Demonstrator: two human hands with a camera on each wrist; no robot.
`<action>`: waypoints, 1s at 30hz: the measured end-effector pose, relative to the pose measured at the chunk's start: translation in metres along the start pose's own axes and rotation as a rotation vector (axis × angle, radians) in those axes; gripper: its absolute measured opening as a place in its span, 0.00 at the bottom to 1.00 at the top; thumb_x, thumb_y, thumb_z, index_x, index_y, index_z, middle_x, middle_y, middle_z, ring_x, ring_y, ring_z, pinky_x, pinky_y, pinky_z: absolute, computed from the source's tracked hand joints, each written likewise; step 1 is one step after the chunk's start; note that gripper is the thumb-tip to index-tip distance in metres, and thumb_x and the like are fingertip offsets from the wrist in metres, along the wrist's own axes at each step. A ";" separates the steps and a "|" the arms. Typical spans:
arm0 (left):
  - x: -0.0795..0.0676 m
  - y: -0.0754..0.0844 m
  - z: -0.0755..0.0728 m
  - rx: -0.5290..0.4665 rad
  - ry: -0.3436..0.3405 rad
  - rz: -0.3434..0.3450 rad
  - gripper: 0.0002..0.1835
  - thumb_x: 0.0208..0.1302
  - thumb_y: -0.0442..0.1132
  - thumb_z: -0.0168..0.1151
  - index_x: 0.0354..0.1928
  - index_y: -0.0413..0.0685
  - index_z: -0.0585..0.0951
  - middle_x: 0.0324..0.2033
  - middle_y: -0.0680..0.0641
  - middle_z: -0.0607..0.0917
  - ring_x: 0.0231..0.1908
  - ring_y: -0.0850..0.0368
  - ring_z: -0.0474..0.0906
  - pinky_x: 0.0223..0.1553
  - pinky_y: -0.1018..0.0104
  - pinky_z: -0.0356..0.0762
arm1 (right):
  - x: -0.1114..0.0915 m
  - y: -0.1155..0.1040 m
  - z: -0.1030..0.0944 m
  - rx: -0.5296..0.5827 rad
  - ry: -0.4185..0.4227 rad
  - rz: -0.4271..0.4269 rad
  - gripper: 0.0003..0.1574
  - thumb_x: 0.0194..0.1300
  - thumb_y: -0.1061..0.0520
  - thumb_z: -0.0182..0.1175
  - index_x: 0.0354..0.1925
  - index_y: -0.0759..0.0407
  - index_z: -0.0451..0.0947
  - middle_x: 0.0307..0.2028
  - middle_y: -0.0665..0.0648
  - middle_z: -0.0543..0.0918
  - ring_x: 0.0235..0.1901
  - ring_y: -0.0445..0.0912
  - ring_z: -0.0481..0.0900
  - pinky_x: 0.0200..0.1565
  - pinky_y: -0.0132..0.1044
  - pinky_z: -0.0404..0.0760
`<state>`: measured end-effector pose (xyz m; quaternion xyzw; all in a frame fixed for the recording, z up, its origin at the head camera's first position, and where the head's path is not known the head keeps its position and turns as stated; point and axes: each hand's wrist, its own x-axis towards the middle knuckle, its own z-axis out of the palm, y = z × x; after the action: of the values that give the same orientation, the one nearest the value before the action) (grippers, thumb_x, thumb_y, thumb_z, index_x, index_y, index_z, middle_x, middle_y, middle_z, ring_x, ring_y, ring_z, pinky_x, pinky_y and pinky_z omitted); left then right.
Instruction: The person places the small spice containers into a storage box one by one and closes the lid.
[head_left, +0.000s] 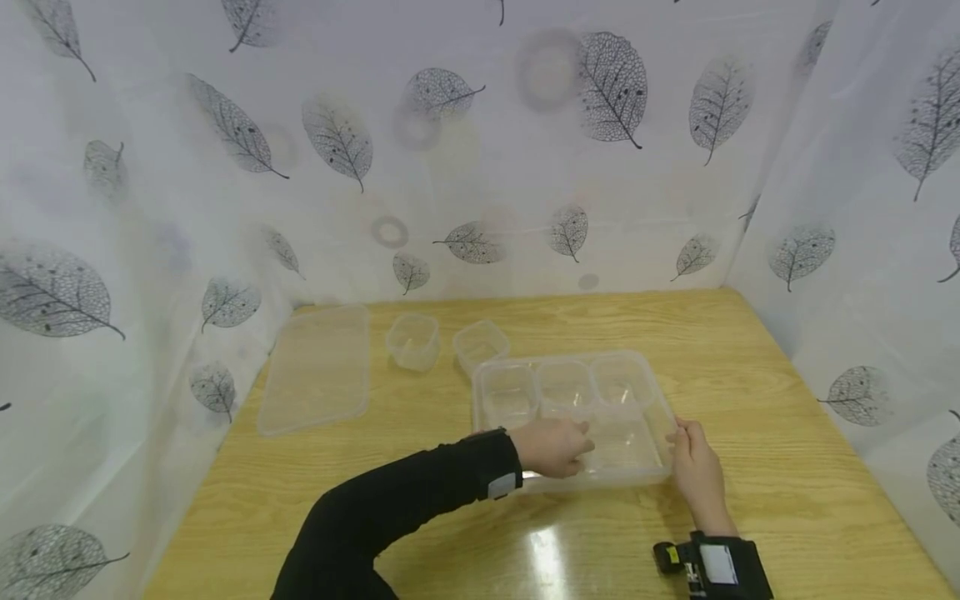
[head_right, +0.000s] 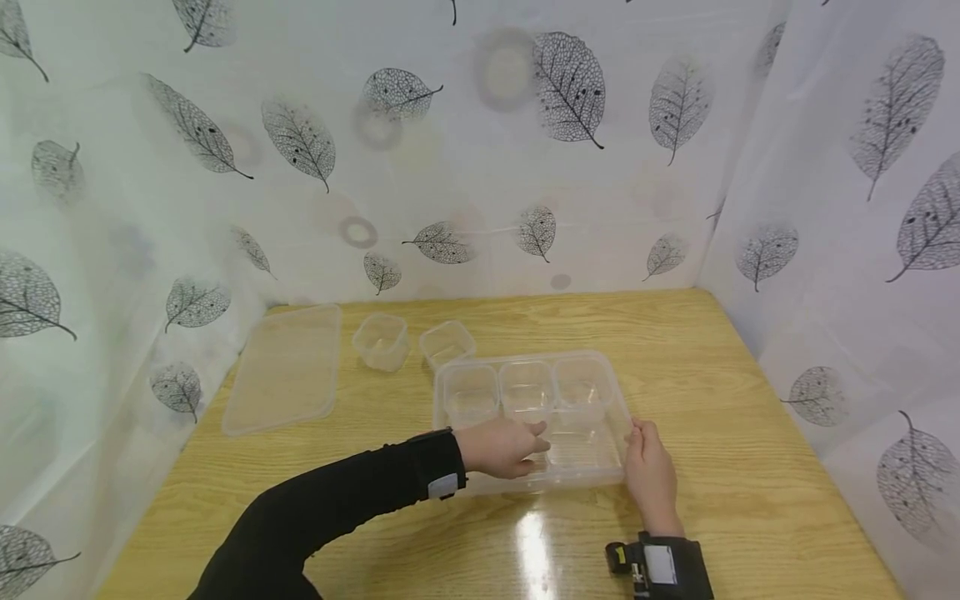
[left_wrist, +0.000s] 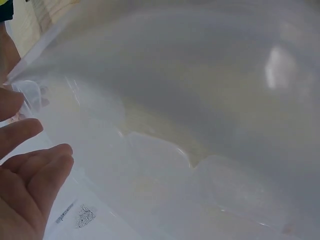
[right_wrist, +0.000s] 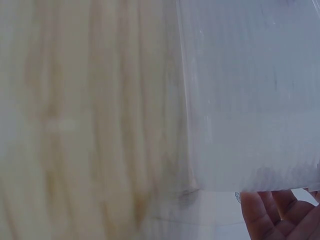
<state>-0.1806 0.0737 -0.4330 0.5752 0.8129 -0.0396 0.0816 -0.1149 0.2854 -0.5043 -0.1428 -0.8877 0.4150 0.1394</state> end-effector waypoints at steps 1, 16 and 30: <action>0.000 0.000 0.001 0.014 -0.010 0.001 0.13 0.57 0.39 0.54 0.45 0.46 0.78 0.53 0.41 0.72 0.29 0.62 0.75 0.27 0.74 0.73 | 0.000 -0.001 -0.001 0.001 -0.009 0.000 0.23 0.70 0.55 0.29 0.46 0.72 0.64 0.47 0.73 0.71 0.39 0.63 0.74 0.26 0.37 0.70; -0.001 0.003 0.009 0.050 -0.127 -0.053 0.24 0.64 0.39 0.46 0.64 0.53 0.62 0.64 0.45 0.57 0.62 0.60 0.52 0.43 0.74 0.71 | -0.001 0.000 -0.001 -0.023 0.005 -0.024 0.21 0.70 0.57 0.30 0.44 0.71 0.65 0.46 0.72 0.73 0.30 0.58 0.74 0.21 0.35 0.66; -0.004 0.007 0.010 0.095 -0.186 -0.083 0.32 0.64 0.36 0.48 0.68 0.59 0.51 0.67 0.50 0.47 0.63 0.58 0.49 0.36 0.75 0.72 | 0.001 0.005 0.002 -0.027 0.007 -0.003 0.24 0.71 0.53 0.29 0.47 0.69 0.64 0.47 0.71 0.73 0.17 0.45 0.60 0.16 0.35 0.61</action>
<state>-0.1717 0.0710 -0.4419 0.5380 0.8223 -0.1345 0.1276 -0.1158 0.2873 -0.5098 -0.1448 -0.8928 0.4024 0.1413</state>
